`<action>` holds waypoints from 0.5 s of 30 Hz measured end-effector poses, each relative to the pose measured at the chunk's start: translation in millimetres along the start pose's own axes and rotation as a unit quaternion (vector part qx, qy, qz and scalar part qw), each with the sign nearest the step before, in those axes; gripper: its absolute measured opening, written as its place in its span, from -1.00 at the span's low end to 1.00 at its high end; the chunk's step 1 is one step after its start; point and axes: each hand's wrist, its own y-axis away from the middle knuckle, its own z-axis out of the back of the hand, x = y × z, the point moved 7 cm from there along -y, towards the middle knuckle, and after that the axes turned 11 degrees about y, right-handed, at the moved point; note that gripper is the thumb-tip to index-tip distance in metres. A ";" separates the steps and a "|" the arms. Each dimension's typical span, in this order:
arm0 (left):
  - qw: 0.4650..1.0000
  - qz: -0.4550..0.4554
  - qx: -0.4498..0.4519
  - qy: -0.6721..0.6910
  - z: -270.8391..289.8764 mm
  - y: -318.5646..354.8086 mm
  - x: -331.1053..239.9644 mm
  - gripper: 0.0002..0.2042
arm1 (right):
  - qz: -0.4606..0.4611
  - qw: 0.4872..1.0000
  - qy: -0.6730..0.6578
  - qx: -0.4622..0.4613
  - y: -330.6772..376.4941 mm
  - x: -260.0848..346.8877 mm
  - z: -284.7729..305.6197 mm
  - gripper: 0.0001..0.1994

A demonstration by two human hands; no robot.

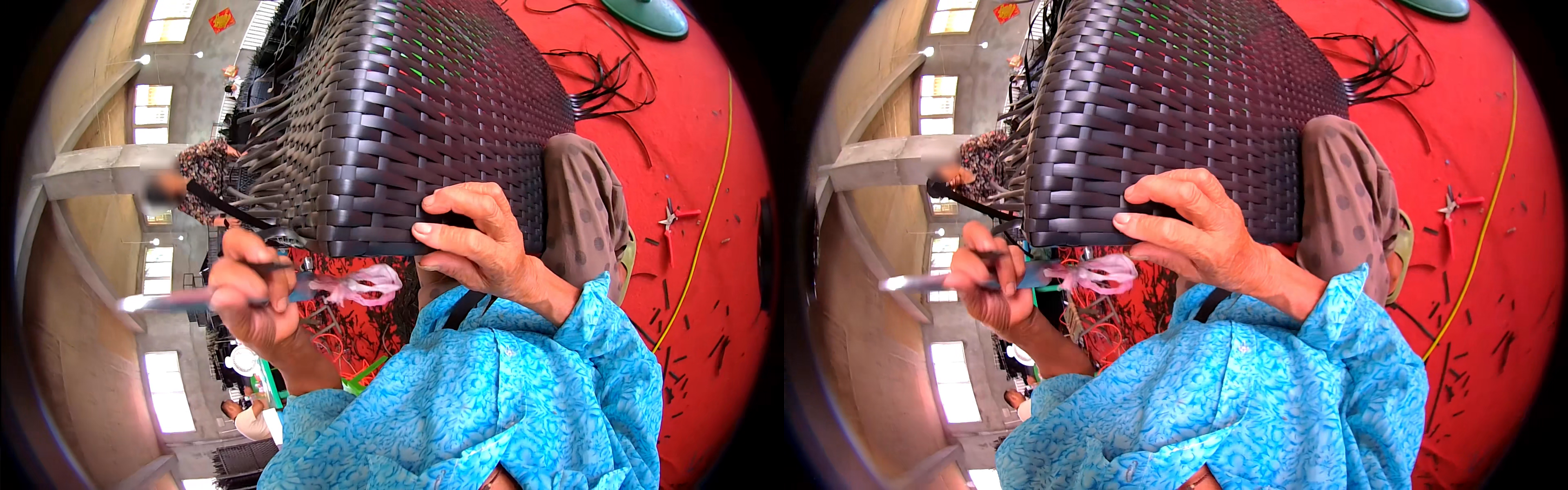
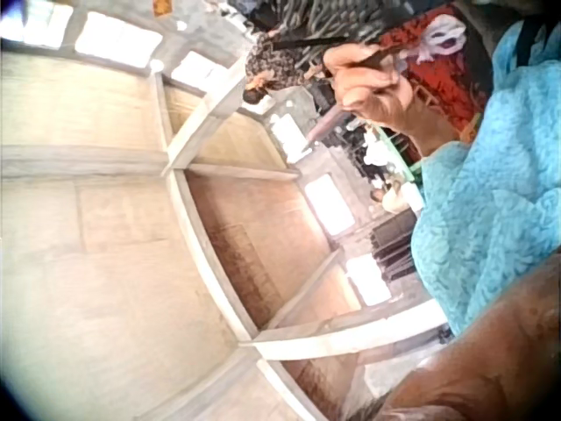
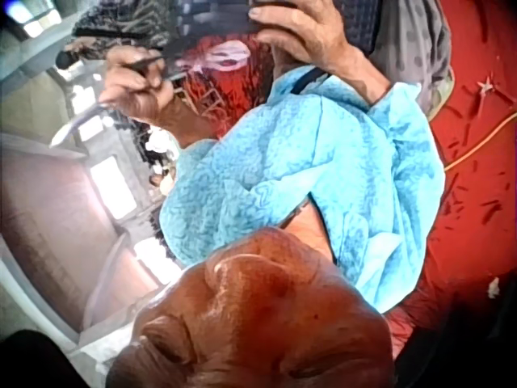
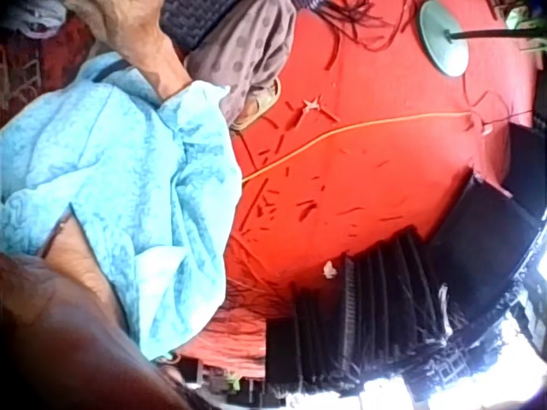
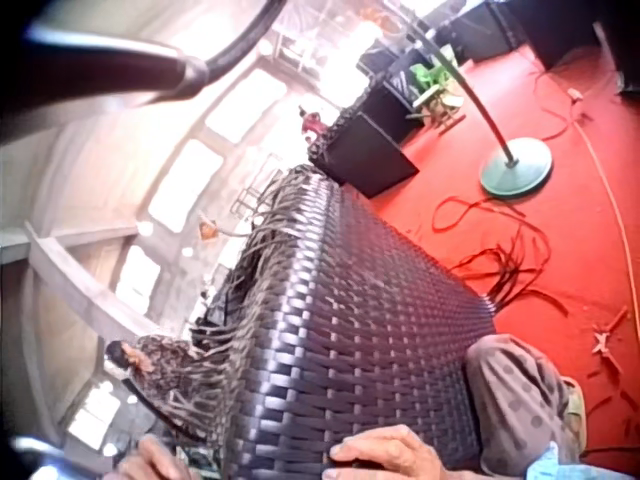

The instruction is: The person weaves synthetic rattan strips into a chair frame using a flat metal tool, turns the chair, and weaves additional strips along the frame by hand.

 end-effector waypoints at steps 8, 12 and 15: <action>0.959 -0.027 -0.026 -0.282 -26.1 -3.9 3.1 -0.74 | -0.028 0.999 0.027 0.008 -14.6 7.5 10.4 -0.49; 0.952 0.009 0.001 -0.307 -28.4 -11.2 4.2 -0.70 | -0.034 0.999 0.026 0.004 -36.9 15.3 8.8 -0.53; 0.940 0.014 0.064 -0.334 -34.2 -17.9 6.4 -0.68 | -0.051 0.999 -0.007 0.000 -53.6 17.5 4.3 -0.56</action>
